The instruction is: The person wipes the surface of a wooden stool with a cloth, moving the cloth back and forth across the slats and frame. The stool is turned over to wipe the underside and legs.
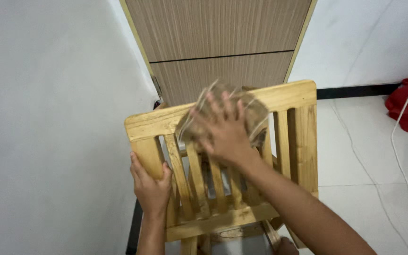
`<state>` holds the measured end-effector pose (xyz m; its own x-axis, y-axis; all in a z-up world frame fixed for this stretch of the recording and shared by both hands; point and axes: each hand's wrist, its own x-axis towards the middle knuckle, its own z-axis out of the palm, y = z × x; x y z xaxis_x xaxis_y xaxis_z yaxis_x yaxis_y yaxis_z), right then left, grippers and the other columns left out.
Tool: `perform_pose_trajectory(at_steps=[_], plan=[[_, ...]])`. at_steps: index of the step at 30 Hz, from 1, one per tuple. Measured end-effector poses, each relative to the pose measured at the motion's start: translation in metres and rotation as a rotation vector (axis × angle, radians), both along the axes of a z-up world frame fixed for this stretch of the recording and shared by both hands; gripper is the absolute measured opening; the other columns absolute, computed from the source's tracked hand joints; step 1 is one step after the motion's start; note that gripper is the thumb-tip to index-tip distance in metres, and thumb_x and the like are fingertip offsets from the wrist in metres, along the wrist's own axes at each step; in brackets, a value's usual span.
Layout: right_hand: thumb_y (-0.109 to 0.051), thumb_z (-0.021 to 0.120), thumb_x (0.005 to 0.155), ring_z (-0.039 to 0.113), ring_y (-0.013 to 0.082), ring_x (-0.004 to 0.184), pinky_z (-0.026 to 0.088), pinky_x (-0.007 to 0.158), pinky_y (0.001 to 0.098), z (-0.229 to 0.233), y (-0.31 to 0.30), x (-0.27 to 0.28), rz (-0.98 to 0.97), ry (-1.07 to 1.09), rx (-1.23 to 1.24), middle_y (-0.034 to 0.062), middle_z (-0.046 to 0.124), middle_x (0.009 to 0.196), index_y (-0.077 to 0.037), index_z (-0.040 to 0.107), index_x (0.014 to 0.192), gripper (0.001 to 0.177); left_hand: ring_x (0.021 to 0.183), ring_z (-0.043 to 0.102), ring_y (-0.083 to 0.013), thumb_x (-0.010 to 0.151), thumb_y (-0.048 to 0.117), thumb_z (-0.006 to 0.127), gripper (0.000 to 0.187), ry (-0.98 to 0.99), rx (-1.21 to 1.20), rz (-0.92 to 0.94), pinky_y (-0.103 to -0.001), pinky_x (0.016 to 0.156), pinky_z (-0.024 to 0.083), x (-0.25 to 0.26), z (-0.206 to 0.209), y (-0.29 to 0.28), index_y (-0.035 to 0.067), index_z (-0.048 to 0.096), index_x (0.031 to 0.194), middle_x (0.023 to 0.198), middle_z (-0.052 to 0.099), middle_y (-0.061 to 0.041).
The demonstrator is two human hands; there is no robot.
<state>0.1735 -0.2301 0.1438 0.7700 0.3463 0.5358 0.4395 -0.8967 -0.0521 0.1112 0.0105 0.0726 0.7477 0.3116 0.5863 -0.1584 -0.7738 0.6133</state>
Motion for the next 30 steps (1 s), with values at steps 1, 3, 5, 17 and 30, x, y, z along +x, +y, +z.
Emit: perform_pose_trajectory(at_steps=[1,3,5,17,30], plan=[[-0.058,0.047,0.101,-0.01,0.0363,0.157,-0.015,0.12,0.0607,-0.009,0.007,-0.004,0.075,-0.038,-0.023,0.0101,-0.002,0.173,-0.037,0.029,0.163,0.068,0.127,0.057,-0.0478,0.085,0.025,0.078,0.096,0.001,-0.016,-0.014,-0.05,0.099,0.054,0.002,-0.001,0.005,-0.009,0.023,0.157,0.143,0.048,-0.033],[-0.06,0.047,0.1,-0.009,0.0375,0.156,-0.014,0.118,0.0622,-0.015,0.0,-0.003,0.067,-0.014,-0.041,0.0106,-0.001,0.172,-0.035,0.029,0.162,0.07,0.123,0.055,-0.0501,0.081,0.025,0.081,0.105,0.0,-0.046,-0.052,-0.053,0.099,0.052,0.004,0.001,0.012,-0.015,0.018,0.156,0.142,0.045,-0.036],[-0.056,0.048,0.099,-0.008,0.0413,0.156,-0.013,0.116,0.0653,-0.012,-0.032,-0.007,-0.09,0.125,-0.026,0.0148,-0.001,0.173,-0.032,0.031,0.163,0.07,0.121,0.058,-0.0492,0.08,0.024,0.08,0.101,0.012,-0.004,0.008,-0.052,0.096,0.053,0.007,0.001,0.008,-0.011,0.024,0.156,0.141,0.049,-0.033],[-0.06,0.051,0.098,-0.007,0.0371,0.156,-0.013,0.121,0.066,-0.007,0.032,0.01,0.066,-0.06,-0.028,0.0103,0.0,0.171,-0.034,0.031,0.161,0.071,0.117,0.065,-0.0422,0.089,0.022,0.072,0.087,-0.022,-0.025,0.075,-0.048,0.091,0.058,0.008,0.002,-0.005,-0.008,0.027,0.157,0.141,0.055,-0.029],[-0.05,0.054,0.1,-0.012,0.0338,0.16,-0.013,0.124,0.0628,-0.014,-0.06,0.031,-0.46,0.059,0.173,0.0025,-0.013,0.174,-0.038,0.02,0.166,0.075,0.118,0.063,-0.047,0.082,0.019,0.075,0.087,-0.104,-0.029,0.072,-0.05,0.089,0.057,0.028,-0.008,-0.021,-0.008,0.032,0.153,0.141,0.055,-0.031]])
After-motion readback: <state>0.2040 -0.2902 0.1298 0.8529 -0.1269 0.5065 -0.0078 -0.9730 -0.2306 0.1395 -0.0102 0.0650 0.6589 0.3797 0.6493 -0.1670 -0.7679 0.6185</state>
